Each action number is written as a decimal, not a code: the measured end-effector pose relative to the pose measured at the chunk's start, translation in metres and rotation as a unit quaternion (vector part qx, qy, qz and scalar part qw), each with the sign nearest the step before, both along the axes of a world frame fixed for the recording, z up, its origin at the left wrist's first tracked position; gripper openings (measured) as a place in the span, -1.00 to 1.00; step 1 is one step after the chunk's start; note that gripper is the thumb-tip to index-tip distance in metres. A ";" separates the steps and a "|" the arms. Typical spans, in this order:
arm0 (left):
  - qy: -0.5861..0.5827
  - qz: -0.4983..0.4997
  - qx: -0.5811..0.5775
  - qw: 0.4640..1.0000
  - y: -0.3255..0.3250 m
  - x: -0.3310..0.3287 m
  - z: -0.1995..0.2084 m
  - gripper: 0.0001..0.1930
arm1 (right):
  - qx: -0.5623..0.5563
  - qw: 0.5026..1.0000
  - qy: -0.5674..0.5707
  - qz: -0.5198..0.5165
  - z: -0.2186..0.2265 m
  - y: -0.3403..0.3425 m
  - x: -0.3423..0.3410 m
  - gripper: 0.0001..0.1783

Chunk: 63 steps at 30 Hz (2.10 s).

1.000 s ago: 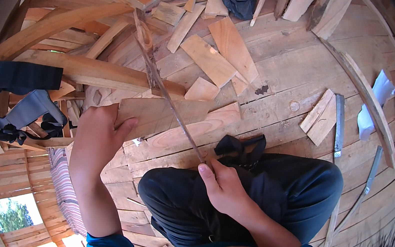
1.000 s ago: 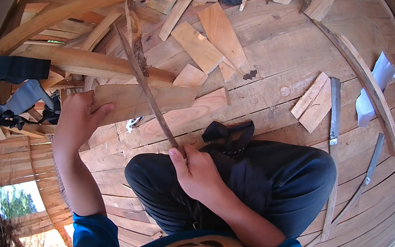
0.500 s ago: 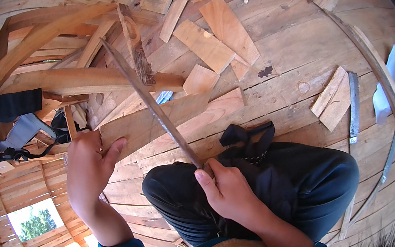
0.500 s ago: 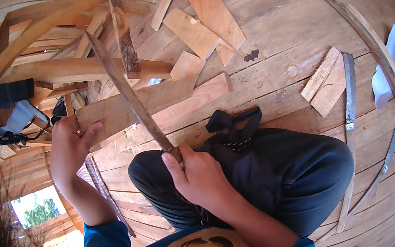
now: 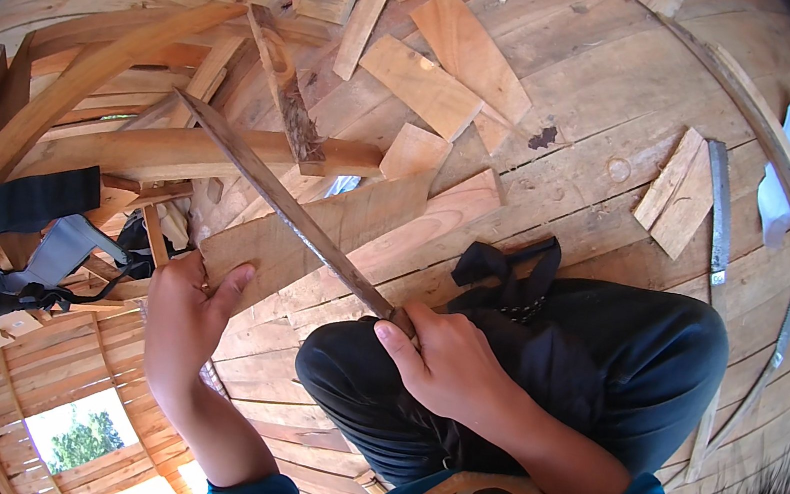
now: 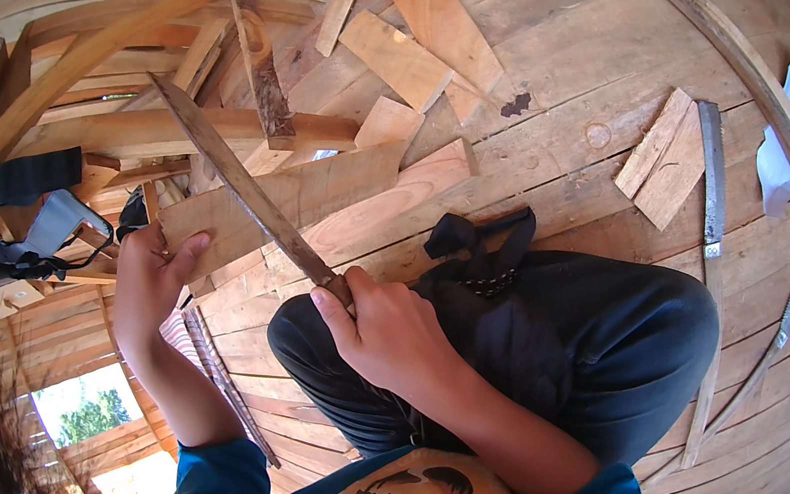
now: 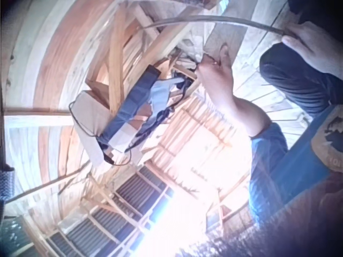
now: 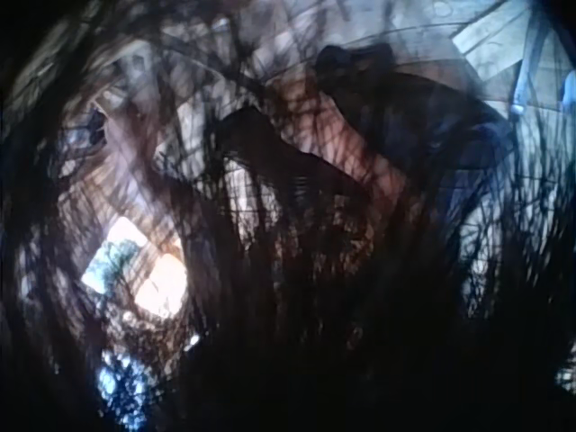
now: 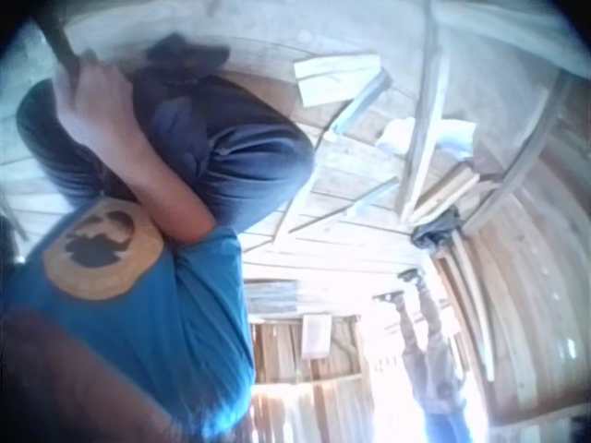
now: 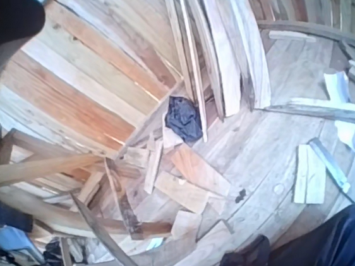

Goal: The person saws a piece of wood by hand using a long blade, then holds the wood to inspect the cut.

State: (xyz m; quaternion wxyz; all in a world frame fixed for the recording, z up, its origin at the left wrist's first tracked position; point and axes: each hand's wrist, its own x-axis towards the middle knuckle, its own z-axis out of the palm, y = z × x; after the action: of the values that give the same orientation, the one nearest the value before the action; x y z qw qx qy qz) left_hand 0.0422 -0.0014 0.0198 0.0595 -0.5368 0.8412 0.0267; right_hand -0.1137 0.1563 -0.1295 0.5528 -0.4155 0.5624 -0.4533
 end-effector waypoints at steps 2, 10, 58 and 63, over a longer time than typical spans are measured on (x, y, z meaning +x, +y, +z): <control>0.018 0.013 0.009 1.000 -0.001 0.001 0.000 -0.56 | -0.006 1.000 0.000 -0.001 0.001 -0.002 0.002 -0.55; -0.003 -0.041 -0.040 0.998 0.019 0.000 -0.005 -0.55 | -0.037 0.997 -0.053 -0.036 0.004 -0.005 0.008 -0.58; -0.059 -0.093 -0.077 0.991 0.061 -0.007 -0.003 -0.67 | -0.004 1.000 -0.004 -0.015 0.002 0.012 0.004 -0.51; -0.063 -0.085 -0.075 0.992 0.060 -0.008 -0.004 -0.66 | -0.041 0.999 -0.012 -0.016 0.009 0.007 0.009 -0.53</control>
State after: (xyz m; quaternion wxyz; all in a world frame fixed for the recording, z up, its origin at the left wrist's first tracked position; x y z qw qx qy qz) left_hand 0.0343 0.0585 0.0162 0.0740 -0.4664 0.8782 -0.0753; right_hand -0.1050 0.1631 -0.1202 0.5346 -0.4238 0.5433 -0.4893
